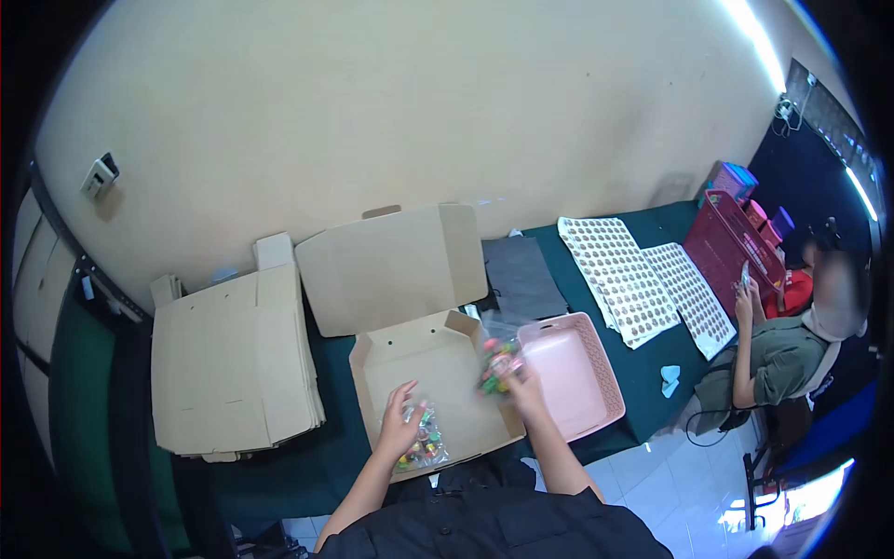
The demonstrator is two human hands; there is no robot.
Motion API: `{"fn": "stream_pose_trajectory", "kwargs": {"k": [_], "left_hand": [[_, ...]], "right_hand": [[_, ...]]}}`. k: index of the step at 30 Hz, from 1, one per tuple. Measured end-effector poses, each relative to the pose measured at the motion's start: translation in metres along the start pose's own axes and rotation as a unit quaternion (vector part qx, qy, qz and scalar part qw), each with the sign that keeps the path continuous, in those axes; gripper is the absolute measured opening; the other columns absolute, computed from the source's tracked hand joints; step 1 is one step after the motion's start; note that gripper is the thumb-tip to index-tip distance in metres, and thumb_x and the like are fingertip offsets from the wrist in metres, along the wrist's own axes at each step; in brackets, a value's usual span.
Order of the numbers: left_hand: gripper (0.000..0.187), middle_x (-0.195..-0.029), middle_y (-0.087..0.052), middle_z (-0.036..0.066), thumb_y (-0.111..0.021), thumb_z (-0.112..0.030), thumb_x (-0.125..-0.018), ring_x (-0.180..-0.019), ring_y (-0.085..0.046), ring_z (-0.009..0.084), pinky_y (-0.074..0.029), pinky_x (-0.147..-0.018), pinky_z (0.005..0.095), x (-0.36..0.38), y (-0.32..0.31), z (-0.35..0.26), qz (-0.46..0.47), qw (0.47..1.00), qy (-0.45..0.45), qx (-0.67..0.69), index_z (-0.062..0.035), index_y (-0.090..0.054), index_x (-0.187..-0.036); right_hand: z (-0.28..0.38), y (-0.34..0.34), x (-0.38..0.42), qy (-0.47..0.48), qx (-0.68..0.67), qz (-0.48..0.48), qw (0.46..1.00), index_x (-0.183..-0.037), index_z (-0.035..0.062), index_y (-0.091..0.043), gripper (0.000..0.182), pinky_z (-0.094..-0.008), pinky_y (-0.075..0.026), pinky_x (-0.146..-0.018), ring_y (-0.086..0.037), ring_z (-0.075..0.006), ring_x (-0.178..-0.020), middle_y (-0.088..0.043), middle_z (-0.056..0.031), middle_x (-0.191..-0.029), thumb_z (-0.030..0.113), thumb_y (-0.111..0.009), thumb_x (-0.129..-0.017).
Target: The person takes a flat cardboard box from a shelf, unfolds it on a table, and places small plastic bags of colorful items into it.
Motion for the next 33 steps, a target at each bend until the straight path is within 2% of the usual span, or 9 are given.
{"fn": "stream_pose_trajectory", "kwargs": {"k": [3,6,13,15,23,25,29,31,33], "left_hand": [[0.046,-0.119,-0.045,0.010,-0.059,-0.016,-0.082,-0.105,-0.047,0.0216,-0.040,-0.087,0.0323,0.002,-0.009,-0.022,0.009,0.991,-0.047,0.121,-0.0077,-0.041,-0.124],[0.050,-0.105,-0.054,0.007,-0.057,-0.029,-0.085,-0.090,-0.053,0.0112,-0.046,-0.070,0.0210,0.012,-0.013,-0.019,0.012,0.982,0.035,0.186,-0.0032,-0.038,-0.124],[0.051,-0.107,-0.054,0.009,-0.056,-0.028,-0.086,-0.096,-0.052,0.0124,-0.043,-0.079,0.0236,0.023,-0.003,-0.024,-0.032,0.974,-0.002,0.224,0.0027,-0.038,-0.122],[0.049,-0.107,-0.054,0.009,-0.054,-0.027,-0.087,-0.096,-0.051,0.0124,-0.041,-0.082,0.0249,0.026,-0.004,-0.030,-0.045,0.969,-0.016,0.241,0.0022,-0.038,-0.122],[0.045,-0.094,-0.059,0.008,-0.049,-0.027,-0.090,-0.085,-0.056,0.0122,-0.044,-0.075,0.0231,0.028,0.010,-0.032,-0.075,0.979,-0.020,0.187,0.0041,-0.041,-0.121],[0.047,-0.090,-0.060,0.008,-0.047,-0.032,-0.090,-0.078,-0.055,0.0102,-0.045,-0.070,0.0209,0.033,0.008,-0.012,-0.044,0.987,0.103,0.115,0.0010,-0.041,-0.123],[0.043,-0.091,-0.053,0.004,-0.045,-0.031,-0.091,-0.066,-0.042,0.0034,-0.039,-0.062,0.0172,0.040,0.003,-0.016,-0.062,0.974,0.126,0.176,-0.0017,-0.041,-0.122],[0.042,-0.095,-0.053,0.005,-0.045,-0.028,-0.091,-0.075,-0.048,0.0058,-0.041,-0.069,0.0191,0.037,0.004,-0.047,-0.060,0.983,-0.023,0.174,-0.0002,-0.039,-0.122],[0.041,-0.098,-0.053,0.006,-0.046,-0.027,-0.091,-0.081,-0.050,0.0078,-0.042,-0.074,0.0210,0.037,0.003,-0.050,-0.061,0.986,-0.037,0.150,0.0006,-0.039,-0.121]], "right_hand": [[-0.024,-0.083,0.034,-0.102,-0.012,0.146,0.984,-0.111,0.0008,-0.049,0.032,-0.0268,-0.045,-0.078,-0.056,-0.0130,-0.089,-0.058,-0.0058,-0.097,0.016,-0.058,-0.084],[-0.032,-0.111,0.046,-0.081,-0.023,0.145,0.986,-0.109,0.0012,-0.050,0.031,-0.0259,-0.043,-0.080,-0.055,-0.0120,-0.091,-0.057,-0.0049,-0.101,0.017,-0.058,-0.084],[-0.040,-0.126,0.048,-0.115,-0.011,0.190,0.975,-0.112,-0.0013,-0.049,0.034,-0.0259,-0.041,-0.083,-0.052,-0.0117,-0.097,-0.056,-0.0060,-0.106,0.016,-0.057,-0.084],[-0.041,-0.124,0.049,-0.140,-0.048,0.185,0.972,-0.108,-0.0008,-0.052,0.029,-0.0236,-0.042,-0.078,-0.053,-0.0096,-0.091,-0.057,-0.0047,-0.100,0.018,-0.055,-0.086],[-0.035,-0.124,0.049,-0.113,-0.036,0.190,0.975,-0.103,-0.0005,-0.054,0.027,-0.0226,-0.042,-0.076,-0.053,-0.0087,-0.086,-0.059,-0.0033,-0.091,0.023,-0.049,-0.090],[-0.039,-0.124,0.051,-0.154,-0.081,0.196,0.965,-0.105,-0.0012,-0.053,0.028,-0.0231,-0.042,-0.078,-0.053,-0.0093,-0.087,-0.058,-0.0039,-0.094,0.023,-0.048,-0.091],[-0.042,-0.128,0.058,-0.188,-0.122,0.192,0.956,-0.113,0.0003,-0.048,0.032,-0.0230,-0.042,-0.081,-0.054,-0.0100,-0.092,-0.057,-0.0050,-0.101,0.023,-0.048,-0.091],[-0.030,-0.124,0.052,-0.089,-0.051,0.152,0.983,-0.115,-0.0003,-0.046,0.032,-0.0235,-0.042,-0.082,-0.054,-0.0104,-0.093,-0.057,-0.0057,-0.101,0.022,-0.048,-0.091],[-0.027,-0.125,0.053,-0.076,-0.043,0.158,0.984,-0.115,0.0002,-0.046,0.033,-0.0231,-0.042,-0.081,-0.053,-0.0097,-0.091,-0.057,-0.0053,-0.101,0.022,-0.048,-0.091]]}}
Point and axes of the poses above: each hand's wrist, its own x-axis away from the middle knuckle, its own y-axis out of the back of the hand, z = x × y, the point moved 10 cm from there along -x, towards the middle knuckle
